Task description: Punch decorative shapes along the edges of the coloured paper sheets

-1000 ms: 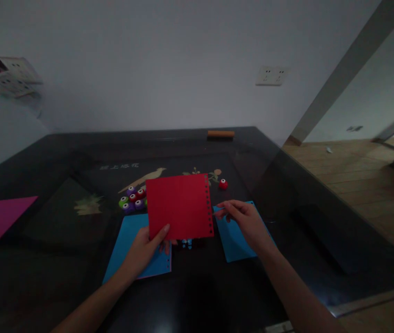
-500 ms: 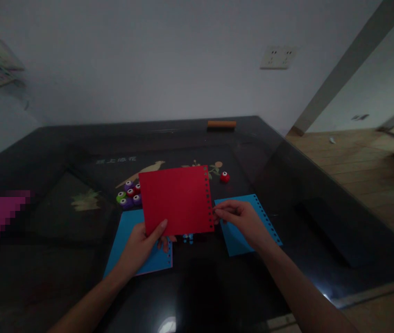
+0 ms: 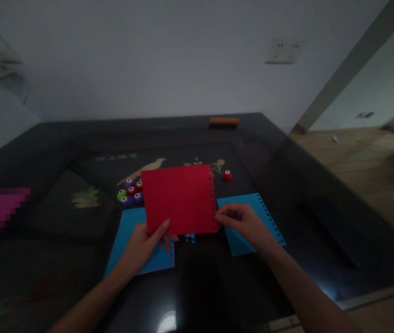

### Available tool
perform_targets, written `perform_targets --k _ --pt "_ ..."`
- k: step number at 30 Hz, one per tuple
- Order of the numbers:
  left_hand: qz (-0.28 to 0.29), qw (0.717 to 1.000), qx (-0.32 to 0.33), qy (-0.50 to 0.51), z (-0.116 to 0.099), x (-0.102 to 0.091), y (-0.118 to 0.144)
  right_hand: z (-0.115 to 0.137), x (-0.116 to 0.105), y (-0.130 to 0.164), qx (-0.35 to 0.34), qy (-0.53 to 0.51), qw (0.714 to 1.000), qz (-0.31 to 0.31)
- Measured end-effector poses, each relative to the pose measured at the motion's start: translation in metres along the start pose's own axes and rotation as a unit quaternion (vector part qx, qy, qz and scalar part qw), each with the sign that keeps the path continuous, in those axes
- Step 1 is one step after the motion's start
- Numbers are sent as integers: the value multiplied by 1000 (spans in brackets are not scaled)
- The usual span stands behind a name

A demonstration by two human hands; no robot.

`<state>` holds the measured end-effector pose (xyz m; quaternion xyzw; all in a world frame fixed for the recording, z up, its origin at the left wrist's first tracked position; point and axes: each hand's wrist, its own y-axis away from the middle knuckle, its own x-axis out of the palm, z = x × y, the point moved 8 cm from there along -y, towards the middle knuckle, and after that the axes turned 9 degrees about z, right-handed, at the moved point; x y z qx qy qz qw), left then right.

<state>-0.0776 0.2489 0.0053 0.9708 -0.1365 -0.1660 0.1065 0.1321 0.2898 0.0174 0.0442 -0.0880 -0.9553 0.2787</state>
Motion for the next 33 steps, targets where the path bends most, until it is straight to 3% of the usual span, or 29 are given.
perform_targets --k 11,15,25,33 --pt "-4 1000 -6 -7 -7 1 1 -4 0 -1 7 18 1000 15" --pt "3 1000 1 -20 -7 3 1 -3 2 0 25 14 999 44" --pt "35 998 25 -50 -4 14 4 -12 0 -3 40 40 997 45" --pt "48 997 17 -59 -5 19 4 -10 11 -1 47 -24 995 85"
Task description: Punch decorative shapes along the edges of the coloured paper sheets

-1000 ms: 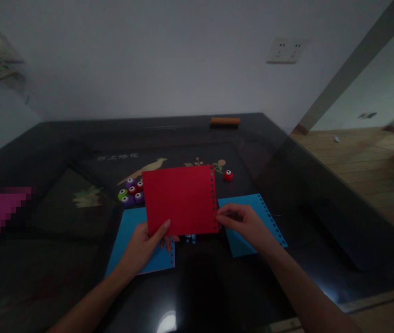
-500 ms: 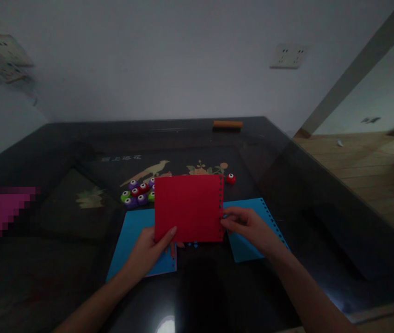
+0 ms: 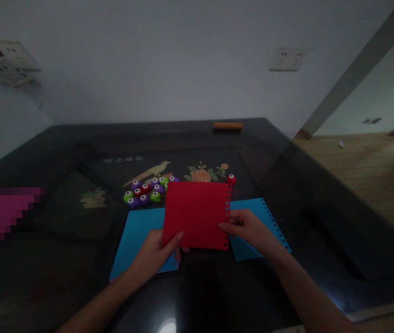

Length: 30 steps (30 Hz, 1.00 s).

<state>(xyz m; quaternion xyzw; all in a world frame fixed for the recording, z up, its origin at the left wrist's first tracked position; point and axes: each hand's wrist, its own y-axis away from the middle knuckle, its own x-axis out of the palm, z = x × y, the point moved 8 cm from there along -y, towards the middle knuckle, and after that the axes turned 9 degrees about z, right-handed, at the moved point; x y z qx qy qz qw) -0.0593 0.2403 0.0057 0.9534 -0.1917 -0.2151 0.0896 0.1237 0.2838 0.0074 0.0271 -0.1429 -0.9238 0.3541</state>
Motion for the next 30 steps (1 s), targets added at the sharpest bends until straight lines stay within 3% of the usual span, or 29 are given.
perform_targets --k 9,22,30 --pt "19 1000 4 5 -2 4 1 -8 5 -4 16 6 1000 21" --pt "-24 999 33 -1 -3 -4 -1 -4 2 -4 2 -5 1000 -10" --pt "-49 998 28 41 -2 -11 0 -5 -13 -2 -21 32 996 -83"
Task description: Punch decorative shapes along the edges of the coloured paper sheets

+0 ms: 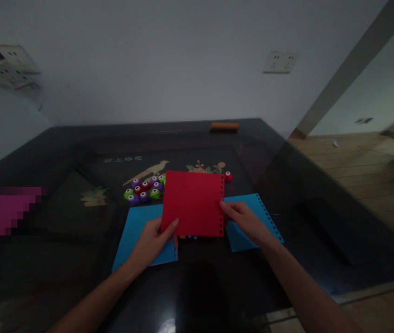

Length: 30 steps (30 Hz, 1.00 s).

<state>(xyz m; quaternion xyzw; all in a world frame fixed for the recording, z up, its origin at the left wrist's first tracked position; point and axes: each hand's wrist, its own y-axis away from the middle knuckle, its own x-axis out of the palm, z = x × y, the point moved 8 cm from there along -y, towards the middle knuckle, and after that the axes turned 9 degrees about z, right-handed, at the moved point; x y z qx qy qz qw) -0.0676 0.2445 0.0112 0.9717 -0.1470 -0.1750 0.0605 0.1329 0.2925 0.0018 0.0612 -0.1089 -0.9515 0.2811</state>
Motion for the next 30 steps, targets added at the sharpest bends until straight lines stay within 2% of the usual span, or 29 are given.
perform_targets --k 5,12,19,25,30 --pt "0 1000 3 -4 -2 0 0 -1 0 1 8 -11 1000 -4" --pt "15 999 3 -31 1 7 0 1 16 0 -1 -32 996 87" --pt "25 997 19 -66 -3 9 1 -7 10 -1 17 -27 998 49" --pt "-16 996 60 -65 -11 -8 3 -8 5 -2 10 -41 999 23" --pt "-76 989 87 -91 -16 -41 2 -6 3 -1 2 -66 998 -4"
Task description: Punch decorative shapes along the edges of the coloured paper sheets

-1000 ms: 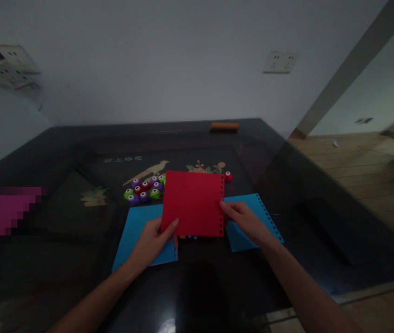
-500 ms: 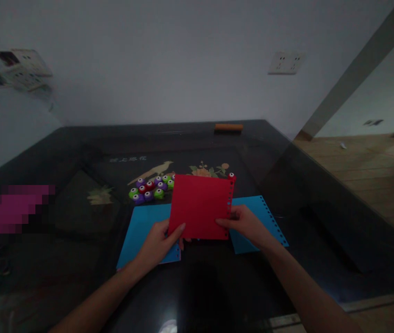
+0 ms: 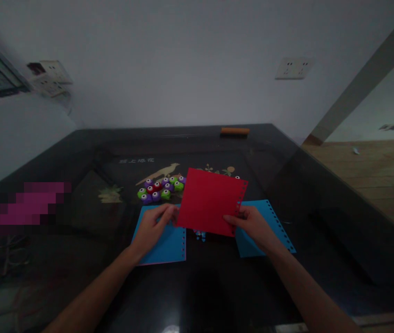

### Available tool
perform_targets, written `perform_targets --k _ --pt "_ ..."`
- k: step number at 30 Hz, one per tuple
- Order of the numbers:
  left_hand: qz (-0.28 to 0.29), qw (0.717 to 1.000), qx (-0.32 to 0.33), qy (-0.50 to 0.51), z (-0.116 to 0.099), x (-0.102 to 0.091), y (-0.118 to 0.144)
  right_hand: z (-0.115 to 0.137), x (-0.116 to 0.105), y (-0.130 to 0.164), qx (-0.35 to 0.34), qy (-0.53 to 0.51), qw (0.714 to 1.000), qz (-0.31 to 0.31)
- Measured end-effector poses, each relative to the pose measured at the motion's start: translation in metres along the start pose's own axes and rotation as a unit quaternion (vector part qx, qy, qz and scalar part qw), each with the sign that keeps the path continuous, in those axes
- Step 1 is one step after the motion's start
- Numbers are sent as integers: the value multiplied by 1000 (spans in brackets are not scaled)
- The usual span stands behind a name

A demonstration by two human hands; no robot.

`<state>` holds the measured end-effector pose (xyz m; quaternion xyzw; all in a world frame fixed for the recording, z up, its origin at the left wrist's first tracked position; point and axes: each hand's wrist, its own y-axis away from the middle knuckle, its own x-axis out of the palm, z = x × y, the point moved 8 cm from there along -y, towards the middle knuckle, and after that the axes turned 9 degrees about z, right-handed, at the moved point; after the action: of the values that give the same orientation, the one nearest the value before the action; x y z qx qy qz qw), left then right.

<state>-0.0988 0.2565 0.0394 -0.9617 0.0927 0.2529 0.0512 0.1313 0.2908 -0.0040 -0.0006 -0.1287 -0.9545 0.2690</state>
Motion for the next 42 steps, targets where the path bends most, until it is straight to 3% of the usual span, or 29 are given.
perform_targets --k 4,7,9,11,16,27,31,36,42 --pt "-121 991 -9 -59 19 -48 -4 1 -1 0 -11 -8 1000 -9" --pt "-235 964 -38 -121 48 -88 -2 -1 -4 -1 -11 -10 1000 -26" --pt "-258 952 -64 -154 71 -105 -3 -4 -6 -2 -13 -20 999 -36" --pt "-246 946 -98 -186 93 -114 -6 -5 -7 -2 -20 -28 999 -38" --pt "-205 950 -127 -200 118 -113 -12 0 -8 -1 -28 -32 998 -42" --pt "-147 944 -142 -260 119 -108 -15 6 -10 2 -25 -46 997 -52" --pt "-167 938 -138 -271 112 -108 -13 8 -10 2 -29 -35 997 -55" --pt "-192 928 -62 -313 84 -107 -11 7 -12 1 -24 -18 998 -64" --pt "-133 913 -47 -382 79 -92 -14 3 -13 0 -20 -19 998 -61"
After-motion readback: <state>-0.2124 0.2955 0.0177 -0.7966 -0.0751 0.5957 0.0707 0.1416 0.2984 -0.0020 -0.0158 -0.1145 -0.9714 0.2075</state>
